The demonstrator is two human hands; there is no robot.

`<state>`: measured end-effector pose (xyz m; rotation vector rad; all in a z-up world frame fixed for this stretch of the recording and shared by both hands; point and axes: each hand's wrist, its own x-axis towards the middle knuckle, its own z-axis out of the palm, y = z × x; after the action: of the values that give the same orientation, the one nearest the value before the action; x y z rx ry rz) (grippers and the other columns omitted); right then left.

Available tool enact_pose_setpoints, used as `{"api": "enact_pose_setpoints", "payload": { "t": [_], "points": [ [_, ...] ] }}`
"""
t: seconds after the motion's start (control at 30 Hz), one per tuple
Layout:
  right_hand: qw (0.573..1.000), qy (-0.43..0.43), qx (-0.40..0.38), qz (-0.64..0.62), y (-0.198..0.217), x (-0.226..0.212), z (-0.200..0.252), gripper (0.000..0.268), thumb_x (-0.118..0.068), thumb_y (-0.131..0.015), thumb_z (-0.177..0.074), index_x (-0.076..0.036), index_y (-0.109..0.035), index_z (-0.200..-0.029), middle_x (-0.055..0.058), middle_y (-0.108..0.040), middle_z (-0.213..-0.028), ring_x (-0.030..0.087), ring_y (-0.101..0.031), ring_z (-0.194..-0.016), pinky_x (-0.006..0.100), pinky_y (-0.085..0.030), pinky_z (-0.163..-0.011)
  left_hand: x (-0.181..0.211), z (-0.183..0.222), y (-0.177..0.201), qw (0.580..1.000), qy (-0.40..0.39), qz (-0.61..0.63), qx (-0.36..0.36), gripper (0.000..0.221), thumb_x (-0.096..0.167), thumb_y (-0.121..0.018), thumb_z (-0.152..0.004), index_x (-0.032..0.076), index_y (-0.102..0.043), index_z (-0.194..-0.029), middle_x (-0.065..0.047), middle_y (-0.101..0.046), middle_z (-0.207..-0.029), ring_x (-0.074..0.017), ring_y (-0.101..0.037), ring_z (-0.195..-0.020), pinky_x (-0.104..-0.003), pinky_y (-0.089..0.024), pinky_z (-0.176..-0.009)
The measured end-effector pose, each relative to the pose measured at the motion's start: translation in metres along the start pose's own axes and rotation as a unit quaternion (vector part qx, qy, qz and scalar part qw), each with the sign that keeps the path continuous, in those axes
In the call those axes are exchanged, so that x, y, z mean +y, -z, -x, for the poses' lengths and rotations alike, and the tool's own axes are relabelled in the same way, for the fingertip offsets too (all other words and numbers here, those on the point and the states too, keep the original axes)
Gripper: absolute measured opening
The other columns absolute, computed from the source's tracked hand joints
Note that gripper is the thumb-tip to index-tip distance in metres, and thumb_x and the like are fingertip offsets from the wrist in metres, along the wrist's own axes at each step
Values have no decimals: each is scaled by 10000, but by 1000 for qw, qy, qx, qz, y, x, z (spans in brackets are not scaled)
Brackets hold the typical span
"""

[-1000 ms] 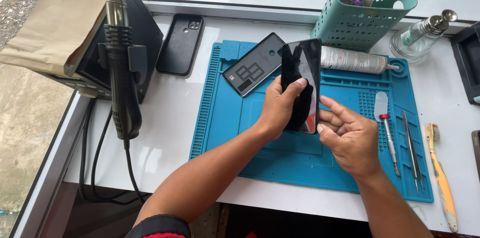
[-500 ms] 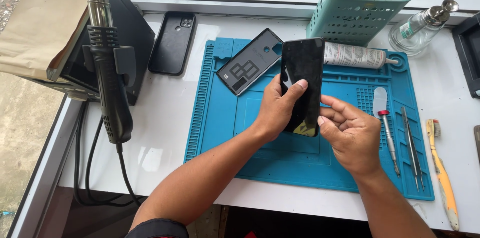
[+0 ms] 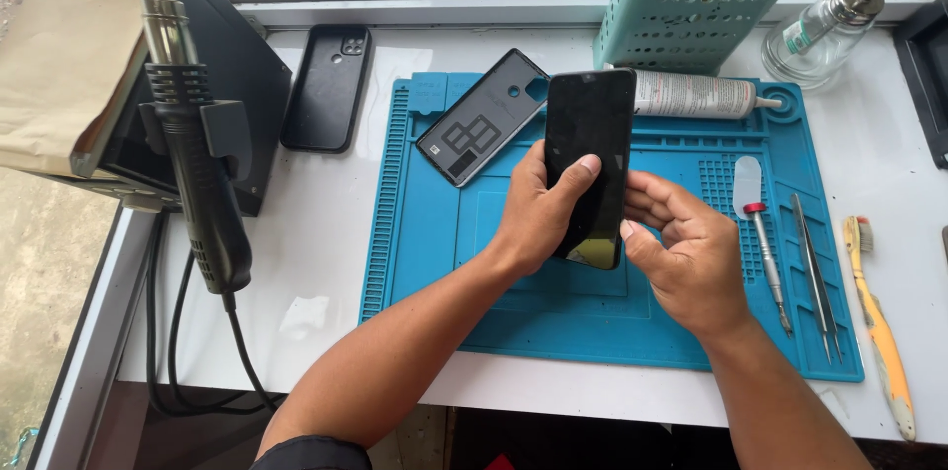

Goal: Disassembling a smartphone by prying off the back frame and cleaning the internal components with a brush.

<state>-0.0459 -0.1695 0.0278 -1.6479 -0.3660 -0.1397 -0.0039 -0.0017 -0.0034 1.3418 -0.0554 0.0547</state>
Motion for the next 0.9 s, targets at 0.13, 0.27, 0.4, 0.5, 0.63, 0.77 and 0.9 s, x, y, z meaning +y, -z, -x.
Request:
{"api": "enact_pose_setpoints", "payload": {
  "t": [0.13, 0.27, 0.4, 0.5, 0.63, 0.77, 0.9],
  "points": [
    [999, -10, -3, -41, -4, -6, 4, 552, 59, -561, -900, 105, -502, -1446, 317, -676, -1259, 324, -653, -1181, 475, -584, -926, 4, 4, -5, 1000, -2, -3, 0, 333, 366, -726, -944, 52, -633, -1007, -98, -657, -851, -140, -620, -879, -302, -522, -669],
    [1000, 3, 0, 3, 3, 3, 5, 535, 100, -544, -915, 136, -500, -1447, 339, -673, -1232, 354, -647, -1152, 471, -579, -903, 18, 7, -6, 999, -9, -36, -7, 435, 382, -829, -812, 50, -635, -1015, -119, -667, -834, -171, -658, -854, -329, -530, -650],
    [1000, 11, -1, 13, 9, 13, 6, 521, 107, -544, -922, 165, -498, -1438, 335, -681, -1196, 326, -653, -1125, 469, -573, -915, 27, 9, -5, 999, -12, -22, -27, 506, 389, -877, -752, 31, -624, -1005, -148, -675, -823, -197, -685, -826, -332, -551, -648],
    [1000, 18, 5, 15, 11, 17, 5, 502, 90, -553, -923, 176, -512, -1415, 349, -686, -1155, 343, -685, -1080, 482, -579, -907, 29, 10, -9, 999, -8, -3, -33, 491, 384, -878, -766, 35, -635, -1012, -142, -688, -831, -185, -689, -818, -315, -562, -652],
    [1000, 20, 12, 12, 14, 19, 3, 484, 82, -564, -920, 176, -534, -1394, 335, -694, -1125, 334, -687, -1068, 486, -582, -898, 29, 10, -11, 999, -16, -13, -47, 524, 382, -868, -761, 4, -625, -1030, -177, -683, -848, -229, -687, -846, -367, -562, -662],
    [1000, 25, 19, 0, 11, 13, -1, 467, 59, -569, -923, 185, -545, -1372, 329, -696, -1094, 313, -694, -1031, 475, -590, -888, 27, 10, -8, 997, -14, -13, -69, 530, 342, -892, -740, -2, -636, -1050, -187, -689, -864, -239, -703, -860, -363, -577, -660],
    [999, 39, 29, -22, 9, 20, 0, 432, 22, -589, -954, 159, -559, -1363, 274, -705, -1086, 240, -667, -1048, 430, -604, -885, 14, 4, -5, 996, -5, 9, -91, 538, 288, -922, -727, -3, -649, -1088, -167, -703, -890, -191, -680, -879, -347, -588, -672]
  ]
}}
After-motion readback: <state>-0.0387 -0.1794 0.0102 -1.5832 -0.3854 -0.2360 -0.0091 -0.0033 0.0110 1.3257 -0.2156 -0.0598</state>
